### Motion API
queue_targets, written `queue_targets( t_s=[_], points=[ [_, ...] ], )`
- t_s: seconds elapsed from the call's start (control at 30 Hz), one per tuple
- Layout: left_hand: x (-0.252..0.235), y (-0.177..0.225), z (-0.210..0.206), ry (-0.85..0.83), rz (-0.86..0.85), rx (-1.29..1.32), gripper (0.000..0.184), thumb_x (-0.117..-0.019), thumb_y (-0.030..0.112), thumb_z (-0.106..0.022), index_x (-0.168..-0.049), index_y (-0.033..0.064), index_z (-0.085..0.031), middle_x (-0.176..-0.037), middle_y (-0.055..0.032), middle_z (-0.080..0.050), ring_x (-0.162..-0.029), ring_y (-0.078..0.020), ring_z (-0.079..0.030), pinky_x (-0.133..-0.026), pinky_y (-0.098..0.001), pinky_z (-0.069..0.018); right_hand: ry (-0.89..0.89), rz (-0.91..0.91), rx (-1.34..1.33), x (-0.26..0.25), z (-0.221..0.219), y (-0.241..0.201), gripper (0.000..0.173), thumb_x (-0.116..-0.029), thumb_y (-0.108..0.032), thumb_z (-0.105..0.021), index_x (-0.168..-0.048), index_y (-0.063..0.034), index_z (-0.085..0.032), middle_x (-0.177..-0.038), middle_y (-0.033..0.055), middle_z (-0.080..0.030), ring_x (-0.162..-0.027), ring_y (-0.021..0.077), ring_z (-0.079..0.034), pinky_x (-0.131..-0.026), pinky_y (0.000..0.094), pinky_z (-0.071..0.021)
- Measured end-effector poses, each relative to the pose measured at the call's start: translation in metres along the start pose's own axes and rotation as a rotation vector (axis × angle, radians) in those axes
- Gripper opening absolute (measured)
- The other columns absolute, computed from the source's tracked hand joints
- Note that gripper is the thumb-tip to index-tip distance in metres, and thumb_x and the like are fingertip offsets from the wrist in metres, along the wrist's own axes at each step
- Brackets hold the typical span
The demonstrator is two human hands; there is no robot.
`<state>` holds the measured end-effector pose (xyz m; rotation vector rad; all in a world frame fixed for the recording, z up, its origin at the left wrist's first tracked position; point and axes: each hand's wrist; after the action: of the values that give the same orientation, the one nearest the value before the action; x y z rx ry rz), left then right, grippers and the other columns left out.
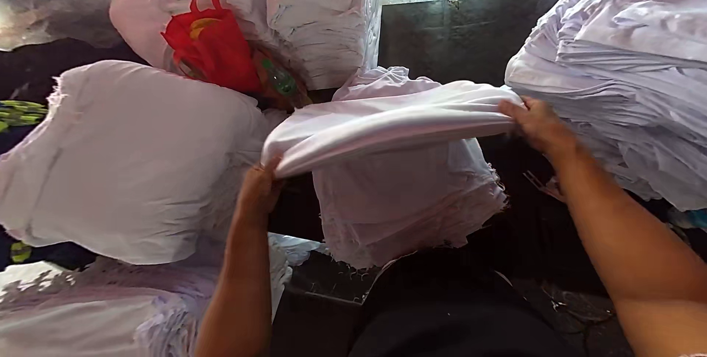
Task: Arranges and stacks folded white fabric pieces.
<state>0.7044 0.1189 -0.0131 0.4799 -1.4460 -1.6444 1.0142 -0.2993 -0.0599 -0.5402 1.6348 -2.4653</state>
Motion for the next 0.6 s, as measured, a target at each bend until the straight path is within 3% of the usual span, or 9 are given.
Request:
queue_targets(
  t_s=[0.1,0.2,0.3,0.37,0.4,0.47,0.5,0.53,0.6],
  points=[
    [0.037,-0.059,-0.034,-0.016,0.193,-0.239,0.035,-0.1054,0.024,-0.057,-0.124,-0.0054,-0.056,-0.094,-0.0106,-0.063,-0.073,-0.0132,-0.06,-0.068,-0.0329,-0.0543,-0.005,-0.068,0.253,-0.005,0.014,0.041,0.047,-0.1016,-0.024,-0.065,-0.133,0.009,-0.055,-0.121,0.0366,-0.061,-0.112,0.0511,-0.061,-0.097,0.0698,-0.0453],
    [0.067,-0.111,-0.059,-0.018,0.423,-0.231,0.047,-0.1056,0.024,-0.057,-0.139,-0.0068,-0.047,-0.118,-0.0245,-0.061,-0.093,-0.0273,-0.062,-0.08,-0.0429,-0.0544,-0.125,-0.284,0.359,-0.009,0.007,0.088,0.051,-0.0974,-0.024,-0.072,-0.126,0.0146,-0.055,-0.119,0.0364,-0.061,-0.109,0.0478,-0.061,-0.095,0.0639,-0.0475],
    [0.078,-0.127,-0.061,-0.029,0.573,-0.184,0.05,-0.1075,0.033,-0.052,-0.143,-0.001,-0.045,-0.126,-0.0239,-0.058,-0.101,-0.0294,-0.059,-0.081,-0.0453,-0.0507,-0.318,-0.375,0.598,-0.017,-0.001,0.085,0.052,-0.1011,-0.032,-0.066,-0.111,0.0189,-0.06,-0.116,0.0363,-0.061,-0.11,0.0456,-0.06,-0.098,0.0616,-0.0447],
    [0.081,-0.127,-0.058,-0.045,0.531,-0.234,0.048,-0.1078,0.033,-0.052,-0.139,-0.0035,-0.049,-0.123,-0.0234,-0.058,-0.1,-0.0281,-0.058,-0.082,-0.0445,-0.0498,-0.467,-0.227,0.679,-0.022,-0.007,0.062,0.048,-0.1021,-0.03,-0.065,-0.109,0.0177,-0.064,-0.112,0.038,-0.063,-0.108,0.0502,-0.062,-0.097,0.0671,-0.0443],
    [0.081,-0.127,-0.057,-0.036,0.44,-0.267,0.046,-0.1068,0.029,-0.055,-0.136,-0.0068,-0.052,-0.125,-0.0259,-0.06,-0.107,-0.0302,-0.061,-0.09,-0.046,-0.0511,-0.492,-0.111,0.588,-0.023,-0.011,0.044,0.043,-0.1021,-0.026,-0.065,-0.109,0.0162,-0.065,-0.107,0.0357,-0.065,-0.103,0.0478,-0.064,-0.094,0.0658,-0.047],
    [0.076,-0.128,-0.058,-0.014,0.234,-0.301,0.046,-0.1035,0.02,-0.061,-0.135,-0.0122,-0.053,-0.137,-0.0321,-0.054,-0.126,-0.0373,-0.056,-0.107,-0.05,-0.0448,-0.448,0.027,0.138,-0.021,-0.023,0.005,0.034,-0.1063,-0.022,-0.055,-0.118,0.0096,-0.061,-0.101,0.0189,-0.067,-0.09,0.0241,-0.066,-0.086,0.0455,-0.0547],
    [0.074,-0.128,-0.059,-0.026,0.175,-0.294,0.047,-0.1034,0.018,-0.06,-0.138,-0.0127,-0.051,-0.142,-0.0329,-0.05,-0.131,-0.0377,-0.052,-0.111,-0.0493,-0.0416,-0.418,0.031,-0.095,-0.023,-0.034,-0.004,0.036,-0.1086,-0.027,-0.048,-0.124,0.0039,-0.057,-0.101,0.01,-0.067,-0.088,0.0139,-0.067,-0.084,0.0366,-0.0577],
    [0.073,-0.127,-0.062,-0.037,0.156,-0.282,0.046,-0.1045,0.019,-0.059,-0.138,-0.012,-0.051,-0.14,-0.0315,-0.052,-0.13,-0.0349,-0.054,-0.111,-0.0471,-0.0424,-0.403,0.019,-0.213,-0.025,-0.048,-0.005,0.04,-0.1094,-0.035,-0.044,-0.128,-0.0011,-0.054,-0.102,0.0063,-0.067,-0.087,0.0108,-0.067,-0.08,0.034,-0.0585],
    [0.071,-0.123,-0.07,-0.05,0.16,-0.238,0.038,-0.1062,0.02,-0.056,-0.128,-0.0106,-0.059,-0.123,-0.0251,-0.064,-0.112,-0.0238,-0.064,-0.101,-0.0396,-0.0492,-0.427,0.018,0.053,-0.032,-0.074,0.015,0.054,-0.1098,-0.042,-0.042,-0.126,0.0069,-0.057,-0.097,0.0174,-0.065,-0.077,0.0234,-0.063,-0.073,0.0442,-0.0552]
  ],
)
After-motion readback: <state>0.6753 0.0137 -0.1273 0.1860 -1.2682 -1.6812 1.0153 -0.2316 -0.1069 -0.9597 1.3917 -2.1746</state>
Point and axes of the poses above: each hand's wrist, its own x-axis away from the middle knuckle, its own z-axis out of the back of the hand, y = z × x
